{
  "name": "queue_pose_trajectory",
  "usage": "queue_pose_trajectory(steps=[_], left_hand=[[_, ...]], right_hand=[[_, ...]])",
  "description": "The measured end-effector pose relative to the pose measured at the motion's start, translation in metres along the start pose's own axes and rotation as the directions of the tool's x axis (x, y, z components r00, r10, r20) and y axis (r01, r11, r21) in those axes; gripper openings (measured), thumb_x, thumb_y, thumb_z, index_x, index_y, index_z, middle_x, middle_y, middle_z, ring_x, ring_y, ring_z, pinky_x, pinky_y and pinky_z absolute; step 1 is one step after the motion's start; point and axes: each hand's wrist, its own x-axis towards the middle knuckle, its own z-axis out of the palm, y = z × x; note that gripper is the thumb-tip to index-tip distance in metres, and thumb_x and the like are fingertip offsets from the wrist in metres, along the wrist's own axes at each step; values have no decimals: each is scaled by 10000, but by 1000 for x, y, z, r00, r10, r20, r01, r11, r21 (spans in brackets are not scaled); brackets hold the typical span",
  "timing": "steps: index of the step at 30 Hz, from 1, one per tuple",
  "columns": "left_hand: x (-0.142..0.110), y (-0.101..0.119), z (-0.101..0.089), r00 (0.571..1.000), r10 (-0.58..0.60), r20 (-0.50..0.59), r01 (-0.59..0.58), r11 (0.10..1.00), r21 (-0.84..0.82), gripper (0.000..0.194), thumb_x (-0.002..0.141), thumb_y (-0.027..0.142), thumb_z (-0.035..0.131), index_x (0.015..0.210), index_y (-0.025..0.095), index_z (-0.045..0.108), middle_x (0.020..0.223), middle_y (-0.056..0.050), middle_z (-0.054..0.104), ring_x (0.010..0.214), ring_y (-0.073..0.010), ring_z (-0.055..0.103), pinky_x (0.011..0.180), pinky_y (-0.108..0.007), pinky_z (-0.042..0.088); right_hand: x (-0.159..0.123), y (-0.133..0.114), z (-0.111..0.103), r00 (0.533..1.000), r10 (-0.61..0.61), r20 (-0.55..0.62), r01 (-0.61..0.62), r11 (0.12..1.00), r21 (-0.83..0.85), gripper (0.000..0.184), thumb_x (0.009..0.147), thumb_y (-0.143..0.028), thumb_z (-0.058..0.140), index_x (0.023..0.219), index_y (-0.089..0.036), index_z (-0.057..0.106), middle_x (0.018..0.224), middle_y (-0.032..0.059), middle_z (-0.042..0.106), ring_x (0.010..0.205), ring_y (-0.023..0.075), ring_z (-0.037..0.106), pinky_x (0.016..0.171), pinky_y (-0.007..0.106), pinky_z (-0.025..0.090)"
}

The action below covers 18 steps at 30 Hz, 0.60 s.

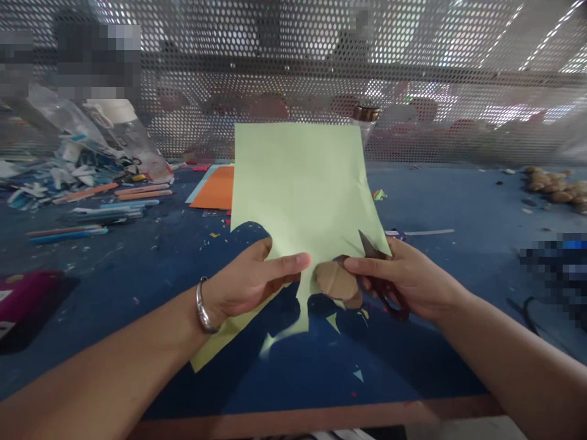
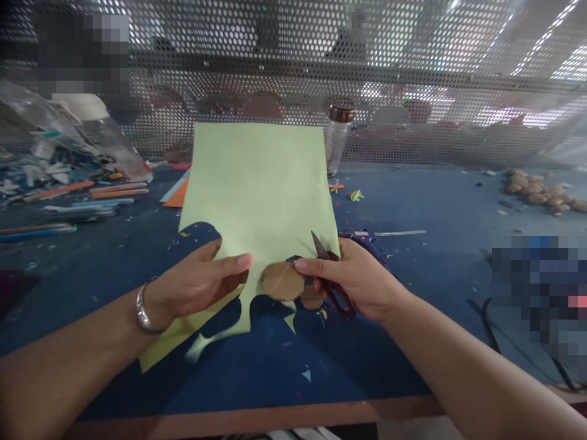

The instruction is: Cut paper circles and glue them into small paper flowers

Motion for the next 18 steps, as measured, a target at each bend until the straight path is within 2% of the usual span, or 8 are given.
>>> queue_pose_trajectory(steps=[2,4,7,10,14,18], left_hand=[[0,-4,3,999,-33,-32,32,999,-40,161,797,315,819,816,185,725,816,-51,727,824,-210,682,783,-340,524],[0,-5,7,996,-65,-65,62,997,-54,216,851,368,764,927,167,751,896,-83,754,907,-250,702,824,-370,534],[-1,-3,12,987,-72,-142,62,995,-73,338,895,461,696,1045,162,746,863,-82,757,961,-277,708,844,-394,550],[-1,-3,15,973,-32,-227,12,996,-88,370,922,489,652,1094,172,737,875,-73,759,1033,-273,696,892,-384,552],[0,-6,14,960,14,-280,-46,993,-108,318,941,444,640,1105,192,744,943,-62,765,1109,-258,670,960,-356,527],[1,-10,12,970,45,-238,-73,991,-109,340,988,443,569,1164,199,727,1026,-66,769,1136,-253,663,1005,-372,502]], right_hand=[[1,1,1,1000,-10,-6,10,999,-30,351,716,-423,874,653,-158,653,538,-9,588,469,87,514,434,215,390],[3,3,2,999,-30,-27,29,999,-36,327,721,-419,875,715,-157,679,555,-19,587,477,82,517,441,205,394],[5,4,4,996,-71,-60,71,997,-13,306,737,-395,872,870,-170,713,620,-39,593,508,64,522,470,179,407],[5,6,6,988,-120,-93,120,993,-10,278,773,-385,850,889,-187,694,687,-42,610,540,52,529,506,166,425],[5,8,6,968,-198,-154,193,980,-50,262,797,-387,831,858,-189,672,752,-33,633,554,49,522,526,172,433],[5,9,5,949,-234,-213,214,970,-115,268,815,-416,811,874,-190,680,694,-41,607,542,59,511,508,184,420]])
